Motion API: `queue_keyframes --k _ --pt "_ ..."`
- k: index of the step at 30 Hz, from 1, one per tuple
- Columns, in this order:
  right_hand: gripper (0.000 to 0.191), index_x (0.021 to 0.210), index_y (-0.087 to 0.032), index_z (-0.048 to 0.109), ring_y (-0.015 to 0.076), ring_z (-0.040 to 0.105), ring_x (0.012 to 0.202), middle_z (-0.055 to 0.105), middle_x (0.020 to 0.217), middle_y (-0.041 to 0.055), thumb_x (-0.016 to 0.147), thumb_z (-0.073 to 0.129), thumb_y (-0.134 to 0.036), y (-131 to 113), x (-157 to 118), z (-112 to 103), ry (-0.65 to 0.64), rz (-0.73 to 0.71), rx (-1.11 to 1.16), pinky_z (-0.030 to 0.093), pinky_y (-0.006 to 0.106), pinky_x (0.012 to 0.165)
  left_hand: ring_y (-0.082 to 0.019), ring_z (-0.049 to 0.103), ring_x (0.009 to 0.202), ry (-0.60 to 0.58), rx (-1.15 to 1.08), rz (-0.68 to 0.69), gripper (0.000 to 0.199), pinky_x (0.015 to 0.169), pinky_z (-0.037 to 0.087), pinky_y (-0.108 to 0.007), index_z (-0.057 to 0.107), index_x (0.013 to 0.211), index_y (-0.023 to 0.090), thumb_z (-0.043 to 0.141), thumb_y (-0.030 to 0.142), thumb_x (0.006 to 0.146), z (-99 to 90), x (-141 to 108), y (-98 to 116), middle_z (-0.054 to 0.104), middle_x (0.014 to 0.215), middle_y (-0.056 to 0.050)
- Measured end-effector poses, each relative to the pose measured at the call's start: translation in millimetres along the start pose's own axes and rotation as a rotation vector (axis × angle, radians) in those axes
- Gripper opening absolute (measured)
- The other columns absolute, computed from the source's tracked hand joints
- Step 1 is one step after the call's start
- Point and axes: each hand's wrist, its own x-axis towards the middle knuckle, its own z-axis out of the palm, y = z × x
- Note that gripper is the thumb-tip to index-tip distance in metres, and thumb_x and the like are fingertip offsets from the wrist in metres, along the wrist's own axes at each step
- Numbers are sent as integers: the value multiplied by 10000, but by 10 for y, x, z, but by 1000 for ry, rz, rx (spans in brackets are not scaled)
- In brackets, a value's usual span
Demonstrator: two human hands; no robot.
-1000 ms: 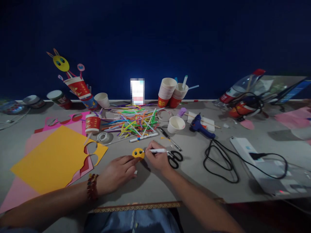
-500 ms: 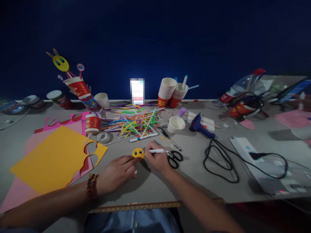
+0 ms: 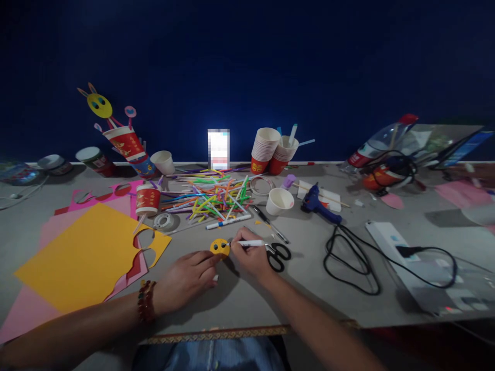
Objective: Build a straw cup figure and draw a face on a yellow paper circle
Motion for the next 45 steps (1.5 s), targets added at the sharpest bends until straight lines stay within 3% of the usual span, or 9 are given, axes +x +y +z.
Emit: queue_keyframes --k 10,45 --pt "148 642 -227 524 143 476 571 531 607 -33 783 535 -182 9 4 -3 -92 -15 -24 361 273 556 -222 571 1190 -3 3 -2 172 950 503 -352 631 995 173 577 336 976 -14 2 2 630 1330 -78" --pt "147 654 -233 534 152 508 576 568 617 -23 798 535 -206 -70 16 -8 -129 7 -43 394 278 569 -224 570 1198 -4 -1 -10 173 964 506 -354 623 970 173 559 333 986 -21 3 6 638 1323 -69"
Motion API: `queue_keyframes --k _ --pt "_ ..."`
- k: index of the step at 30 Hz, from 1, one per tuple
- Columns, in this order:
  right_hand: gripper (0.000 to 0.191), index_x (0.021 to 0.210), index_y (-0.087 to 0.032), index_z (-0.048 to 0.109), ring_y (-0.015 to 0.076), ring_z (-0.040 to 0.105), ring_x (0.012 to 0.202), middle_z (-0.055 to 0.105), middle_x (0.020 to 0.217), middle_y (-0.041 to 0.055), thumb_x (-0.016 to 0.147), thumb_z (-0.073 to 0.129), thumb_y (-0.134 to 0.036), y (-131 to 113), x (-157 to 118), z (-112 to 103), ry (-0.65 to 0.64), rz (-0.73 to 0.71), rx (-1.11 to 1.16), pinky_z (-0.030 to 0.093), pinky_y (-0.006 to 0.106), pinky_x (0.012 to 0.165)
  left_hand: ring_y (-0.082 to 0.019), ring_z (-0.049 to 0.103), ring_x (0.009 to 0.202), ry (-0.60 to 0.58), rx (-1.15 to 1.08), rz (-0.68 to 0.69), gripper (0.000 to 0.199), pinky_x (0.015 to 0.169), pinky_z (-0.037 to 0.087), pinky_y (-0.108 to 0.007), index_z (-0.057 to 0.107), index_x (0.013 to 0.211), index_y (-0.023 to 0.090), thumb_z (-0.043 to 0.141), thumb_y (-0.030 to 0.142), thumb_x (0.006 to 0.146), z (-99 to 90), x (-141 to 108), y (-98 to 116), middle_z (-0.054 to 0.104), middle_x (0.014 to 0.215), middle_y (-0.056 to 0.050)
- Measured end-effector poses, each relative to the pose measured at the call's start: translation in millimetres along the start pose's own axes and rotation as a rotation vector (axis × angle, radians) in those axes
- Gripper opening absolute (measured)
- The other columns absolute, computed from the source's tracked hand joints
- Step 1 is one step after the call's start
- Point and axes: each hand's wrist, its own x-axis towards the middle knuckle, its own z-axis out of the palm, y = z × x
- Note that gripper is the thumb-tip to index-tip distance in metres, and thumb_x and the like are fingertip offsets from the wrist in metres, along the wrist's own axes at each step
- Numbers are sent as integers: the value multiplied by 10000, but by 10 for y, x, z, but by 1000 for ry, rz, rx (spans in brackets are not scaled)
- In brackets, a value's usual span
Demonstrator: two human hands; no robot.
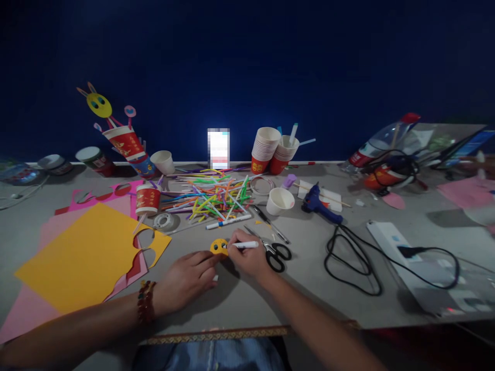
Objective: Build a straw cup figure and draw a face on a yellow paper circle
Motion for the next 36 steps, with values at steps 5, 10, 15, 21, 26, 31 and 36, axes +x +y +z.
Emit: queue_keyframes --k 5,10,15,21,26,31,36 --pt "145 651 -232 527 150 502 577 567 620 -21 792 531 -201 21 -1 0 -5 -7 -24 389 279 567 -229 578 1191 4 8 0 184 945 517 -358 626 960 172 561 342 985 9 4 3 645 1322 -61" --pt "146 645 -231 528 153 497 581 551 612 -24 788 533 -198 38 -9 0 29 8 -21 391 282 570 -230 576 1197 -3 9 3 184 951 514 -359 626 975 169 556 339 987 1 3 2 634 1339 -66" --pt "144 648 -230 537 155 501 582 570 616 -20 788 546 -197 22 -7 2 0 14 -12 392 284 571 -234 579 1188 -7 -7 5 178 930 515 -367 622 996 165 592 339 969 7 0 2 629 1337 -84" --pt "162 640 -233 512 145 484 565 538 598 -33 798 536 -206 48 -8 7 56 -4 23 380 271 552 -222 573 1187 -5 1 5 175 940 507 -353 627 985 169 582 337 975 -6 5 2 644 1309 -78" --pt "150 651 -230 530 147 487 569 549 600 -31 795 541 -191 57 -15 6 8 12 -3 377 272 555 -223 580 1172 0 7 3 169 939 507 -351 631 970 173 580 334 975 -5 3 2 642 1314 -76" --pt "159 643 -230 523 144 482 567 539 602 -34 793 538 -180 68 -19 10 57 -5 30 367 269 552 -227 570 1192 -7 -9 4 166 941 509 -362 625 992 169 582 327 974 12 3 -1 635 1324 -88" --pt "152 645 -226 532 143 485 567 543 608 -32 791 544 -184 68 -18 11 38 -4 21 365 270 554 -235 580 1176 -9 -8 8 174 931 512 -364 626 982 161 586 329 972 -12 10 5 634 1330 -90"
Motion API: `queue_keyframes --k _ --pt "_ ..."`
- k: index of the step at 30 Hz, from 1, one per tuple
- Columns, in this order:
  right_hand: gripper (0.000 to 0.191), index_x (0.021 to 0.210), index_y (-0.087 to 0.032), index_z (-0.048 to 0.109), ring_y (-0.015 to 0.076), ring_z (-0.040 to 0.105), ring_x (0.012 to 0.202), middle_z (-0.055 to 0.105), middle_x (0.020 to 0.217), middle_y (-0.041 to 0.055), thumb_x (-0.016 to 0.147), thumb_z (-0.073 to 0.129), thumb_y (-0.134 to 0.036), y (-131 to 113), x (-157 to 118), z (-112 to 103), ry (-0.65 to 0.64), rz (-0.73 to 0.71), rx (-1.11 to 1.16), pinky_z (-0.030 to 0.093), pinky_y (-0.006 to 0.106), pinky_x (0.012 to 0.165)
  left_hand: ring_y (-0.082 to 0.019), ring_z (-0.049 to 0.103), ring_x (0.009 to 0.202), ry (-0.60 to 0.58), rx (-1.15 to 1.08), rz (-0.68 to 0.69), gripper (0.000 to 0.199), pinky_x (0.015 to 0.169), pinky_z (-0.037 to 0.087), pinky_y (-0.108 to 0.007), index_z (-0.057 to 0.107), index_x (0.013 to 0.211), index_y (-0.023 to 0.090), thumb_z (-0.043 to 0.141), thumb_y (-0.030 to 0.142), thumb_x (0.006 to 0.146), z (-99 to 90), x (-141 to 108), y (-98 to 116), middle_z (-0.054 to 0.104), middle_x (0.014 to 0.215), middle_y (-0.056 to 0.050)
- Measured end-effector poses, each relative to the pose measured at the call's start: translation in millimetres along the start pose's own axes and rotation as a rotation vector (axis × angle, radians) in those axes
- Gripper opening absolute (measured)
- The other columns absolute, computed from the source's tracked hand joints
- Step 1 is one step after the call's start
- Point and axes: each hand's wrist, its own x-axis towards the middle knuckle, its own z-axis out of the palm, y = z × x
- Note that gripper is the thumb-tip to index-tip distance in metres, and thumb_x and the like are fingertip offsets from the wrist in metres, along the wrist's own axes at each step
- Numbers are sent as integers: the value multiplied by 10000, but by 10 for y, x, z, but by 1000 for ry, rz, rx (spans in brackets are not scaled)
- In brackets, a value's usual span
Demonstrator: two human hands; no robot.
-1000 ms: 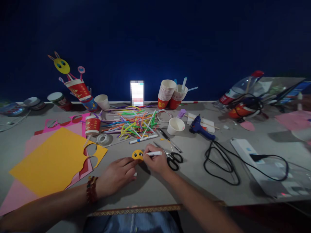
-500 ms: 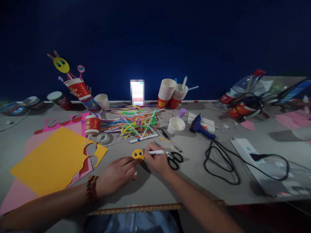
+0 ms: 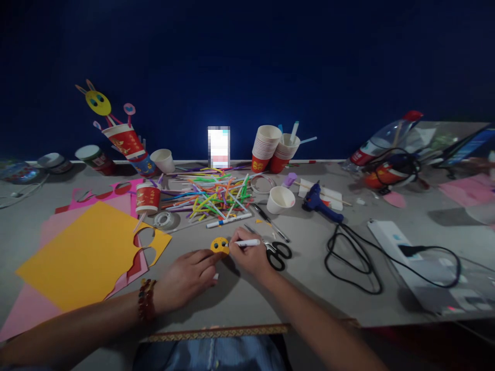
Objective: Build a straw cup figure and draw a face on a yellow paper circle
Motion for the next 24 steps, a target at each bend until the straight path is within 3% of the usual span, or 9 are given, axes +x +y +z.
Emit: queue_keyframes --k 7,24 --pt "165 640 -223 520 140 461 569 512 592 -35 802 541 -199 -5 -6 3 74 24 33 367 266 552 -234 579 1166 9 10 4 196 937 515 -364 633 991 152 591 343 968 6 -4 -6 642 1322 -81" --pt "147 644 -218 532 132 477 572 531 607 -41 786 542 -177 7 8 6 30 -12 -14 364 257 563 -243 587 1161 31 -28 5 170 919 530 -387 617 967 162 607 332 959 24 -6 -9 649 1297 -107"
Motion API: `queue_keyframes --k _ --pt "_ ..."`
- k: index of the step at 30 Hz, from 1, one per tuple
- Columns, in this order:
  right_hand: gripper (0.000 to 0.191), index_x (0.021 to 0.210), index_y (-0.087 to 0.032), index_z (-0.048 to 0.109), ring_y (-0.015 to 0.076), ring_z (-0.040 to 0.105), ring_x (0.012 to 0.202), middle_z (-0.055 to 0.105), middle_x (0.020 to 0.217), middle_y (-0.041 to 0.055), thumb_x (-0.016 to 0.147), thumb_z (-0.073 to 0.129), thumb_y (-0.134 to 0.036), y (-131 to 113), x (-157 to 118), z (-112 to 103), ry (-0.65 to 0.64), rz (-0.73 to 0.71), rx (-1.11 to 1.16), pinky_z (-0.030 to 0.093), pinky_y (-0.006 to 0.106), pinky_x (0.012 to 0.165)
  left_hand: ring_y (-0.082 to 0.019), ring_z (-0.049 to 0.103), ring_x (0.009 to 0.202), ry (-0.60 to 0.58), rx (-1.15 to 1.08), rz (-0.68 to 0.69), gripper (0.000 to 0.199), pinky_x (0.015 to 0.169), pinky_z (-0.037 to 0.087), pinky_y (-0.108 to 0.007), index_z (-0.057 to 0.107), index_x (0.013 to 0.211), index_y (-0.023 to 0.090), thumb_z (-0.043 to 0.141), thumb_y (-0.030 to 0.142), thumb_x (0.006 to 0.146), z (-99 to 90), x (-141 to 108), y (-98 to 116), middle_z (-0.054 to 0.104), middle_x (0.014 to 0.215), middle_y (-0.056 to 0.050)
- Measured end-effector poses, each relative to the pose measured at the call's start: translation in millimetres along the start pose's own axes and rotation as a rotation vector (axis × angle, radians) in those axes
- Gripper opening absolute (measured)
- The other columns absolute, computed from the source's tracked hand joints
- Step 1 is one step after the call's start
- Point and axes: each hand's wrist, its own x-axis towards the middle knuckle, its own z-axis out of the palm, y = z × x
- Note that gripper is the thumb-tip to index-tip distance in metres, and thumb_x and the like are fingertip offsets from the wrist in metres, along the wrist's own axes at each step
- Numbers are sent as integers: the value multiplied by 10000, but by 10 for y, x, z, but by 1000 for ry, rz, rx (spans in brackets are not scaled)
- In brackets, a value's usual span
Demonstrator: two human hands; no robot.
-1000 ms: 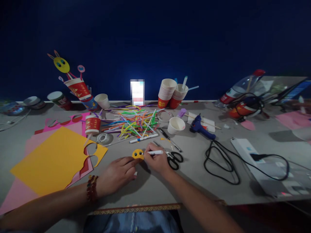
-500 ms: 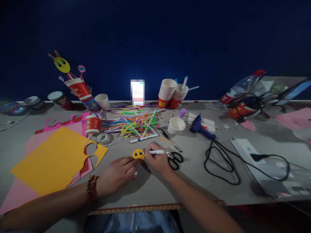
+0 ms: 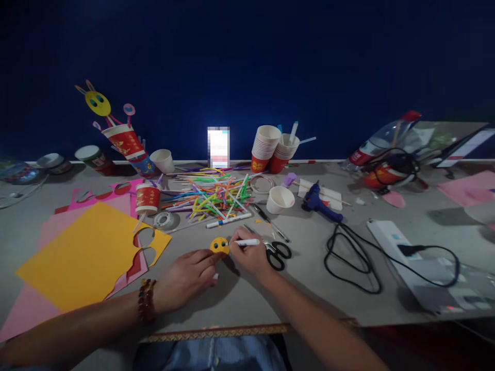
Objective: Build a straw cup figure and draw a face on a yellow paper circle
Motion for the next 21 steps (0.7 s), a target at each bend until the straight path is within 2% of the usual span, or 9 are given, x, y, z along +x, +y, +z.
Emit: queue_keyframes --k 13,21 --pt "159 638 -219 524 137 478 570 524 602 -36 793 528 -185 2 -4 -6 29 0 16 368 260 558 -246 585 1161 -7 30 0 191 913 530 -379 623 968 155 620 345 951 13 1 1 646 1318 -84" --pt "160 639 -220 516 135 471 568 520 600 -39 793 531 -180 10 -10 -2 -1 13 0 359 260 555 -235 574 1177 -13 16 -13 174 924 522 -376 622 964 167 594 339 967 11 -3 4 637 1320 -92"
